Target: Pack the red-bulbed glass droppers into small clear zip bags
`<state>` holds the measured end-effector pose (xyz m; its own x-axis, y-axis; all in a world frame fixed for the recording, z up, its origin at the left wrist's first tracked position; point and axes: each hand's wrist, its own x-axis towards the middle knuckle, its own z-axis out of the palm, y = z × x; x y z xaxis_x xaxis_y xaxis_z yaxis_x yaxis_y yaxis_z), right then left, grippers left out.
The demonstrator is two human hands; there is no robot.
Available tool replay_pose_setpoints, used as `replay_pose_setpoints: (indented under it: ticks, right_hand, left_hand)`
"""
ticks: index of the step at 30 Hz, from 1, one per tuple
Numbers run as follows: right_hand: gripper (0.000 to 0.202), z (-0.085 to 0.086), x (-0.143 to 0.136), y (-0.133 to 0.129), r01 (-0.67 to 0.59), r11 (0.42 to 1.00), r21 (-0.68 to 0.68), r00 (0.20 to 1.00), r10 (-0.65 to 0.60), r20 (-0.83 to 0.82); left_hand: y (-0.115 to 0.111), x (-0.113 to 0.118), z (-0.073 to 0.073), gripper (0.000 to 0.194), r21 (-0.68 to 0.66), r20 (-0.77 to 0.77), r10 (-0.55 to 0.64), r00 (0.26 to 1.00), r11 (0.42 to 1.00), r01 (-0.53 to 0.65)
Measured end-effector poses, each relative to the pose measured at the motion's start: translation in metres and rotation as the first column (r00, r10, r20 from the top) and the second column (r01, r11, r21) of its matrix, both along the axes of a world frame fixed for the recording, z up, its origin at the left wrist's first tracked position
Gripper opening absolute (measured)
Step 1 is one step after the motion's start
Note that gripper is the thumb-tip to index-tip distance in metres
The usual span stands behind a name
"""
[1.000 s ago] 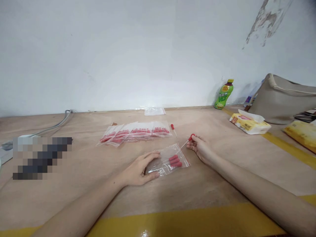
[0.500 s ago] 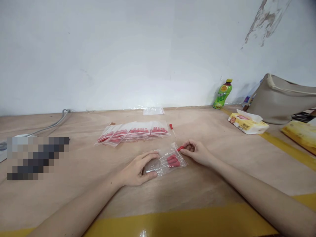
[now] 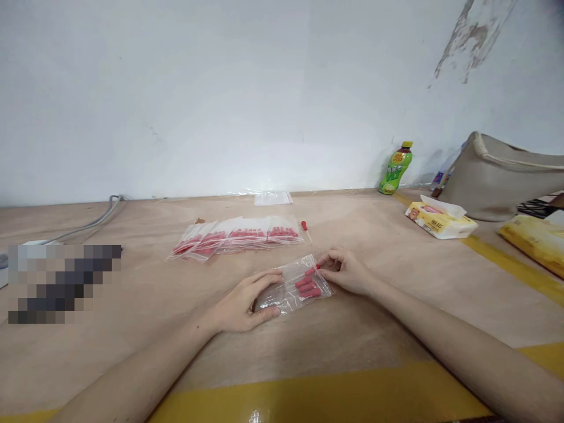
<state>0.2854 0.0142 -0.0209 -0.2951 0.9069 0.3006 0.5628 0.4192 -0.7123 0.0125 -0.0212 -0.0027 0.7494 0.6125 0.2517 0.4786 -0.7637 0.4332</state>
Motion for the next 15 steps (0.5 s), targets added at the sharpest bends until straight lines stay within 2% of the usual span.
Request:
replay_pose_setpoints:
  ticks: [3,6,8,10,13,15]
  right_hand:
    - [0.012,-0.007,-0.009,-0.001,-0.102,0.991,0.083,0.994,0.105,-0.036]
    - [0.016,-0.008,-0.010,0.002,-0.161,0.983,0.087,0.985,0.165,-0.051]
    - [0.016,-0.006,-0.007,0.010,-0.063,0.997,0.033,0.996,0.065,-0.055]
    - [0.016,-0.002,-0.004,0.023,0.108,0.994,-0.010,0.993,-0.108,-0.037]
    - [0.023,0.005,-0.006,0.051,0.324,0.946,-0.019,0.946,-0.323,0.037]
    - [0.035,0.009,-0.014,0.071,0.383,0.923,-0.029,0.918,-0.378,0.121]
  left_hand:
    - [0.001,0.000,-0.001,0.050,0.006,0.008,-0.002,1.000,1.000,0.002]
    - [0.002,-0.001,-0.002,0.049,0.009,0.015,-0.012,1.000,1.000,0.012]
    - [0.002,-0.001,-0.002,0.049,0.004,0.009,-0.012,1.000,1.000,0.012]
    - [0.002,-0.001,-0.002,0.049,-0.003,-0.002,-0.002,1.000,1.000,0.002]
    - [0.002,-0.001,-0.003,0.049,-0.015,-0.001,0.004,1.000,1.000,-0.004]
    - [0.002,-0.001,-0.003,0.048,-0.023,0.018,-0.005,1.000,1.000,0.006]
